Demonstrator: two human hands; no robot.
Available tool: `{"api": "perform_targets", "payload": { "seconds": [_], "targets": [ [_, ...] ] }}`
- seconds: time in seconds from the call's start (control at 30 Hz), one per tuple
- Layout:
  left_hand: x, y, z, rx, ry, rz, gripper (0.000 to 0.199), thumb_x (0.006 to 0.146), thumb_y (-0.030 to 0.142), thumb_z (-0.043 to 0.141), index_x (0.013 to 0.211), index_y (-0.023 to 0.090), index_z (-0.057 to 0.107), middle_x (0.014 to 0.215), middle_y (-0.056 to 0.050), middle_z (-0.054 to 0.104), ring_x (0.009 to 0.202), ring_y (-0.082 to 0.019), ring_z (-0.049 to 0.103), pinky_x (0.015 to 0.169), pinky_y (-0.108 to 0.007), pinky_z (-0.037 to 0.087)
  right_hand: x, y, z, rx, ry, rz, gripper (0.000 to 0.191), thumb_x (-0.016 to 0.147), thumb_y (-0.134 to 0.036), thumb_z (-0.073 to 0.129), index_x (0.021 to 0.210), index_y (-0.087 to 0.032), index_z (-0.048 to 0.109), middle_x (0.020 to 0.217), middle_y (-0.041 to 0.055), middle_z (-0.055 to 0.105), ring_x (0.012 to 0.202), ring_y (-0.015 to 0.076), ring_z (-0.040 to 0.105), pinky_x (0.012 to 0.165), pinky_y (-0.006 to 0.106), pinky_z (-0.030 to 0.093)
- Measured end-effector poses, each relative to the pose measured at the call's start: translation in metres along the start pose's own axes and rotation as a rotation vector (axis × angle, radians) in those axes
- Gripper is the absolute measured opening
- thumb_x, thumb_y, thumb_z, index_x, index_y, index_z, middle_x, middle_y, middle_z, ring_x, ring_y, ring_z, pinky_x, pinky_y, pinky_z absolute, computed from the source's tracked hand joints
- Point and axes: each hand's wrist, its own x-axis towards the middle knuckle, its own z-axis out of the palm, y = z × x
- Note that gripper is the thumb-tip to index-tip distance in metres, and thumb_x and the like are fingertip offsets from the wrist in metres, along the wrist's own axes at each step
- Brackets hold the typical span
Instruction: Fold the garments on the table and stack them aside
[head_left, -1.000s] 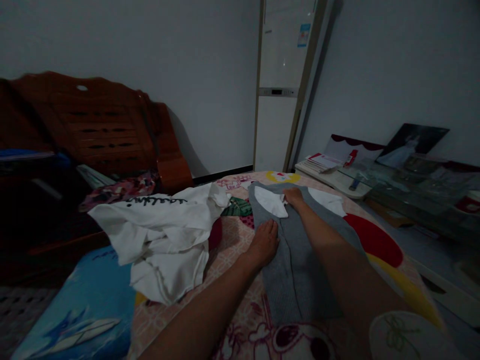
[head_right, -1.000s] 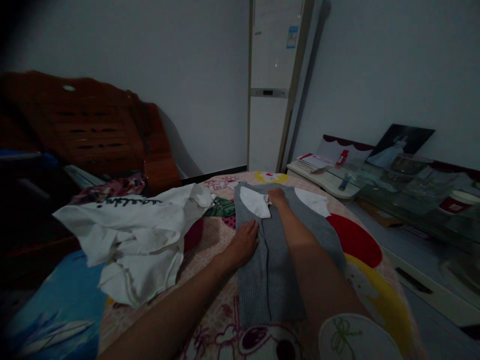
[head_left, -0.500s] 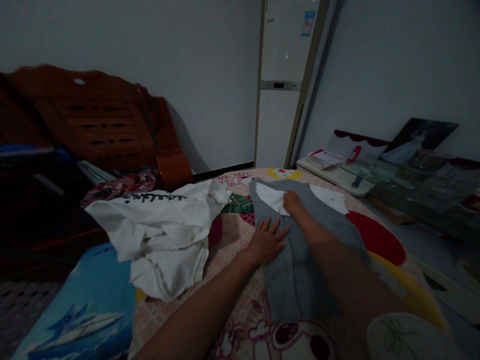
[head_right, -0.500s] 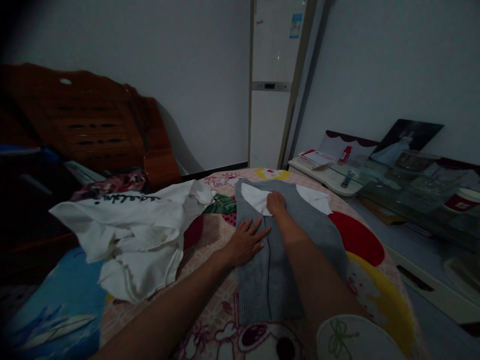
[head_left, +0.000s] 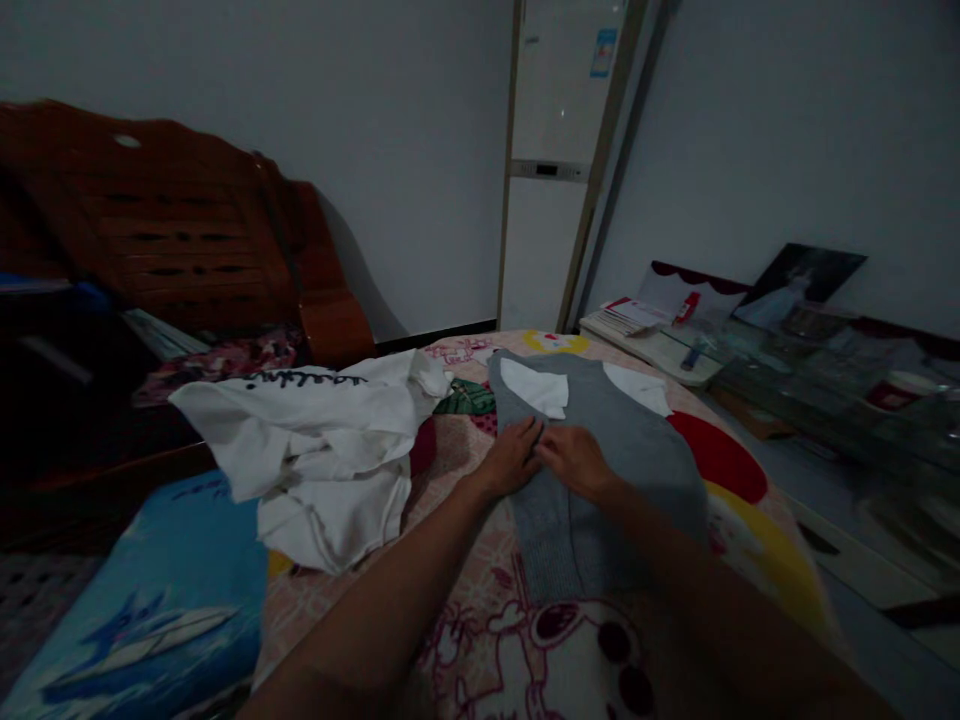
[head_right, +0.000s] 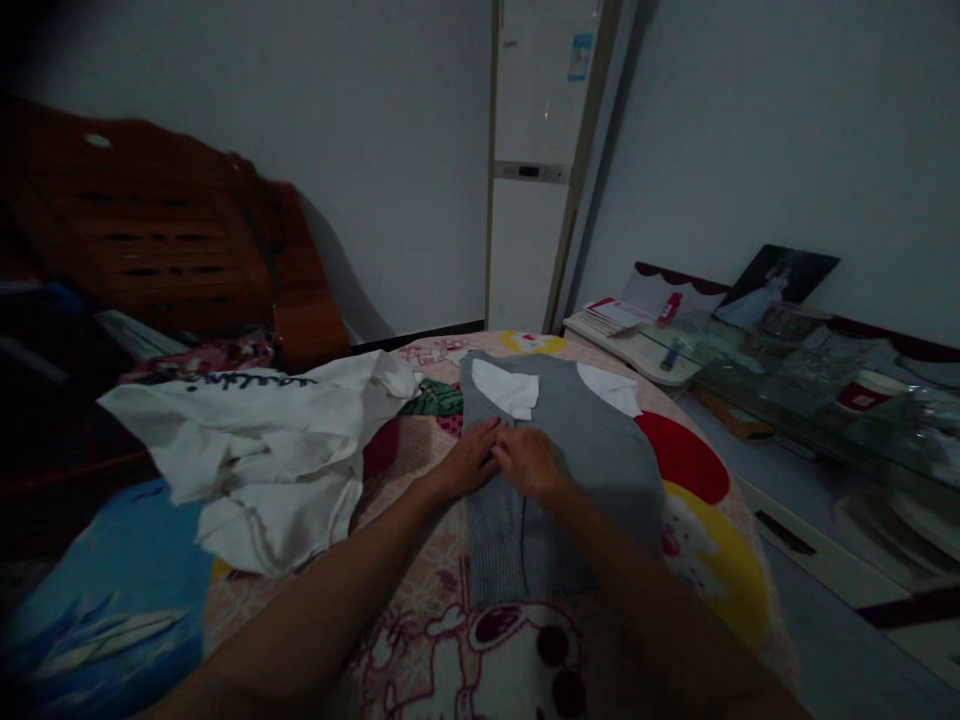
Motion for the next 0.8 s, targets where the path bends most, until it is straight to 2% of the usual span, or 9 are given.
{"api": "perform_targets", "payload": {
  "seconds": [0.07,0.13,0.2,0.33,0.47,0.6,0.67,0.73,0.8],
  "targets": [
    [0.000,-0.006,0.000,0.024,0.011,-0.042,0.064,0.093,0.037,0.052,0.150,0.012,0.037,0.156,-0.022,0.036,0.145,-0.034,0.034,0.117,-0.055,0.027,-0.025,-0.016,0.007,0.108,-0.147,-0.140,0.014,0.090,-0.028,0.062,0.091,-0.018,0.071,0.088,0.0061,0.074,0.081,0.0188,0.066,0.072,0.027,0.043],
    [0.000,-0.006,-0.002,0.066,-0.019,-0.076,0.063,0.094,0.039,0.050,0.150,0.012,0.038,0.156,-0.021,0.036,0.146,-0.034,0.032,0.118,-0.055,0.024,-0.041,-0.025,0.013,0.144,-0.175,-0.191,0.018,0.085,-0.027,0.068,0.101,-0.018,0.070,0.095,0.0064,0.074,0.086,0.0195,0.067,0.074,0.027,0.043],
    [-0.001,-0.003,-0.005,0.103,-0.044,-0.100,0.062,0.096,0.040,0.047,0.150,0.012,0.038,0.156,-0.020,0.036,0.146,-0.034,0.032,0.119,-0.054,0.023,-0.047,-0.028,0.014,0.188,-0.179,-0.161,0.020,0.084,-0.026,0.069,0.103,-0.019,0.070,0.094,0.0058,0.074,0.085,0.0192,0.067,0.074,0.027,0.043],
    [-0.003,0.002,-0.009,0.171,-0.016,-0.138,0.065,0.098,0.044,0.041,0.152,0.009,0.033,0.158,-0.021,0.032,0.148,-0.032,0.029,0.119,-0.050,0.025,-0.044,-0.024,0.008,0.355,-0.193,-0.058,0.008,0.084,-0.020,0.066,0.088,-0.018,0.073,0.077,0.0012,0.072,0.069,0.0143,0.063,0.064,0.024,0.040],
    [-0.003,0.003,-0.011,0.252,-0.080,-0.164,0.064,0.100,0.047,0.036,0.151,0.009,0.036,0.158,-0.020,0.033,0.148,-0.033,0.028,0.118,-0.050,0.025,-0.039,-0.017,0.008,0.511,-0.161,-0.046,0.008,0.082,-0.017,0.065,0.083,-0.017,0.073,0.070,-0.0005,0.069,0.064,0.0124,0.060,0.060,0.022,0.038],
    [-0.003,0.004,-0.012,0.279,-0.091,-0.172,0.064,0.100,0.049,0.034,0.152,0.011,0.035,0.159,-0.017,0.032,0.148,-0.032,0.028,0.118,-0.050,0.025,-0.033,0.016,-0.001,0.505,0.032,0.039,0.015,0.085,-0.020,0.059,0.080,-0.016,0.072,0.070,0.0014,0.069,0.065,0.0137,0.061,0.060,0.022,0.040],
    [-0.003,0.004,-0.011,0.277,-0.094,-0.180,0.065,0.100,0.050,0.033,0.153,0.011,0.034,0.160,-0.017,0.032,0.148,-0.032,0.028,0.118,-0.051,0.025,-0.034,0.046,-0.015,0.388,0.180,0.204,0.018,0.088,-0.022,0.056,0.086,-0.016,0.073,0.077,0.0045,0.072,0.071,0.0159,0.064,0.064,0.023,0.043],
    [-0.003,0.004,-0.011,0.278,-0.096,-0.181,0.066,0.100,0.050,0.032,0.153,0.011,0.034,0.160,-0.016,0.032,0.148,-0.032,0.028,0.118,-0.050,0.024,-0.040,0.081,-0.031,0.152,0.313,0.428,0.020,0.089,-0.023,0.055,0.091,-0.017,0.074,0.089,0.0090,0.074,0.083,0.0198,0.067,0.072,0.026,0.045],
    [-0.003,0.004,-0.011,0.283,-0.096,-0.181,0.065,0.100,0.050,0.033,0.153,0.011,0.033,0.160,-0.016,0.032,0.148,-0.032,0.028,0.119,-0.050,0.023,-0.050,0.113,-0.043,-0.079,0.346,0.663,0.023,0.091,-0.024,0.052,0.097,-0.015,0.073,0.097,0.0142,0.074,0.094,0.0243,0.068,0.079,0.030,0.046]
  ]
}}
